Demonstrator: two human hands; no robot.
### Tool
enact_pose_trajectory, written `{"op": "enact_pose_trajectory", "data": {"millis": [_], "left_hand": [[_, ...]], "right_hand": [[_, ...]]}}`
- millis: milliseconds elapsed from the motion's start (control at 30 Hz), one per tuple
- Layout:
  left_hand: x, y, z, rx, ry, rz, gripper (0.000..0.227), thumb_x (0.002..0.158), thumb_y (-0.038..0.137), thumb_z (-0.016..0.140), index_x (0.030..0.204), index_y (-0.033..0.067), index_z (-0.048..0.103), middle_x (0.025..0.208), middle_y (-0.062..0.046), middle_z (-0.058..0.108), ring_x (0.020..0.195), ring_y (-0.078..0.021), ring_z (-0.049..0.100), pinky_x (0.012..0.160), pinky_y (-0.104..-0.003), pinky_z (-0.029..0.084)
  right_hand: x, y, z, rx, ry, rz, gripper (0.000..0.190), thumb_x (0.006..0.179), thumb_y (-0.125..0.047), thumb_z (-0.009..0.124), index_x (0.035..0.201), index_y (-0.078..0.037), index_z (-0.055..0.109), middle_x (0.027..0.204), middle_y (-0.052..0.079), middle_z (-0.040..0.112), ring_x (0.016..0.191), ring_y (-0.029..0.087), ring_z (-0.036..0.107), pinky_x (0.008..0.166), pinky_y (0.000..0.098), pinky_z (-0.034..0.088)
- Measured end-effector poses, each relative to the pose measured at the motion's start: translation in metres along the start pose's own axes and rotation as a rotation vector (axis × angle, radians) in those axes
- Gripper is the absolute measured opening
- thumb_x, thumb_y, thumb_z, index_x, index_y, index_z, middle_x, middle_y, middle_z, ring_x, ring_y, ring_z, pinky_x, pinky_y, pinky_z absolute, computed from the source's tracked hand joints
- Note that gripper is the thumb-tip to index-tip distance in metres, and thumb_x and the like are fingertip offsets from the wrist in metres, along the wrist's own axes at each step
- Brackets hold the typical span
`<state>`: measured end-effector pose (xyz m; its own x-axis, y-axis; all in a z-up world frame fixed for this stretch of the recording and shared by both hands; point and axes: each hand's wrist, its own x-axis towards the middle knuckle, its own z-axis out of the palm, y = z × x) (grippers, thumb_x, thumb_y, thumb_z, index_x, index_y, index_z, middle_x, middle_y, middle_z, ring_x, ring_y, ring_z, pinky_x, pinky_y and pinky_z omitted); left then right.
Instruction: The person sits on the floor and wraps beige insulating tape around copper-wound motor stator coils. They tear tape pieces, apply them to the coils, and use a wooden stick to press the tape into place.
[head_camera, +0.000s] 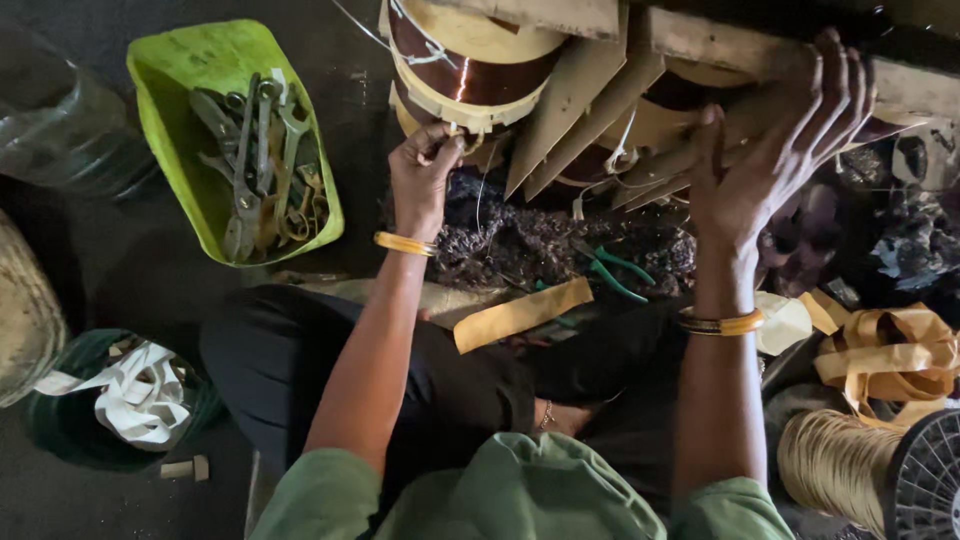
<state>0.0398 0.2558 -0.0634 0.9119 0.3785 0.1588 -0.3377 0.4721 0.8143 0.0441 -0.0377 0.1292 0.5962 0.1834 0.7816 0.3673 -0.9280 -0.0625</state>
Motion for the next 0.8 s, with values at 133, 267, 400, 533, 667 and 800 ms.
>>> {"op": "enact_pose_trajectory", "data": {"millis": [133, 267, 400, 533, 667, 800], "left_hand": [[0.002, 0.008, 0.019, 0.354, 0.222, 0.098, 0.016, 0.085, 0.003, 0.079, 0.098, -0.0044, 0.073, 0.087, -0.008, 0.075, 0.077, -0.0115, 0.066, 0.072, -0.029, 0.056], [0.002, -0.002, 0.020, 0.726, 0.256, 0.397, 0.026, 0.078, 0.004, 0.081, 0.100, -0.0024, 0.068, 0.091, -0.011, 0.075, 0.080, -0.0147, 0.071, 0.074, -0.031, 0.058], [0.010, -0.004, 0.019, 0.599, 0.220, 0.382, 0.032, 0.085, 0.002, 0.075, 0.114, -0.0028, 0.062, 0.097, -0.011, 0.075, 0.085, -0.0185, 0.073, 0.081, -0.032, 0.060], [0.005, 0.012, 0.010, 0.360, 0.013, 0.233, 0.034, 0.091, 0.006, 0.082, 0.116, 0.0007, 0.060, 0.104, -0.007, 0.068, 0.092, -0.0163, 0.068, 0.082, -0.032, 0.058], [-0.019, 0.027, -0.016, 0.119, 0.053, -0.176, 0.023, 0.095, 0.020, 0.076, 0.110, 0.0083, 0.064, 0.094, -0.001, 0.070, 0.077, -0.0087, 0.066, 0.063, -0.025, 0.051], [-0.035, 0.013, -0.049, 0.135, 0.196, -0.240, 0.015, 0.097, 0.019, 0.074, 0.100, 0.0066, 0.065, 0.081, -0.002, 0.067, 0.065, -0.0078, 0.060, 0.054, -0.023, 0.044]], "right_hand": [[-0.008, 0.006, 0.006, -0.001, -0.016, 0.000, 0.077, 0.105, -0.036, 0.073, 0.163, -0.004, 0.034, 0.168, 0.017, 0.036, 0.156, 0.040, 0.028, 0.131, 0.0575, 0.019], [-0.029, 0.037, 0.029, -0.070, -0.015, 0.072, 0.087, 0.101, -0.039, 0.072, 0.163, 0.000, 0.026, 0.169, 0.025, 0.024, 0.157, 0.046, 0.018, 0.132, 0.0587, 0.014], [-0.039, 0.061, 0.038, -0.074, -0.062, 0.083, 0.092, 0.100, -0.039, 0.070, 0.164, 0.002, 0.017, 0.172, 0.031, 0.016, 0.158, 0.048, 0.012, 0.134, 0.0594, 0.013], [-0.065, 0.044, 0.030, -0.030, -0.133, -0.005, 0.085, 0.107, -0.030, 0.076, 0.169, -0.007, 0.022, 0.171, 0.026, 0.018, 0.158, 0.046, 0.014, 0.134, 0.0594, 0.014], [-0.164, -0.002, 0.023, 0.219, -0.066, 0.158, 0.059, 0.103, -0.003, 0.069, 0.156, -0.007, 0.043, 0.158, 0.025, 0.040, 0.148, 0.046, 0.043, 0.122, 0.0536, 0.038], [-0.240, 0.006, 0.073, 0.095, -0.709, 0.303, 0.035, 0.091, -0.026, 0.076, 0.113, -0.002, 0.064, 0.125, 0.028, 0.057, 0.110, 0.050, 0.054, 0.090, 0.0577, 0.047]]}}
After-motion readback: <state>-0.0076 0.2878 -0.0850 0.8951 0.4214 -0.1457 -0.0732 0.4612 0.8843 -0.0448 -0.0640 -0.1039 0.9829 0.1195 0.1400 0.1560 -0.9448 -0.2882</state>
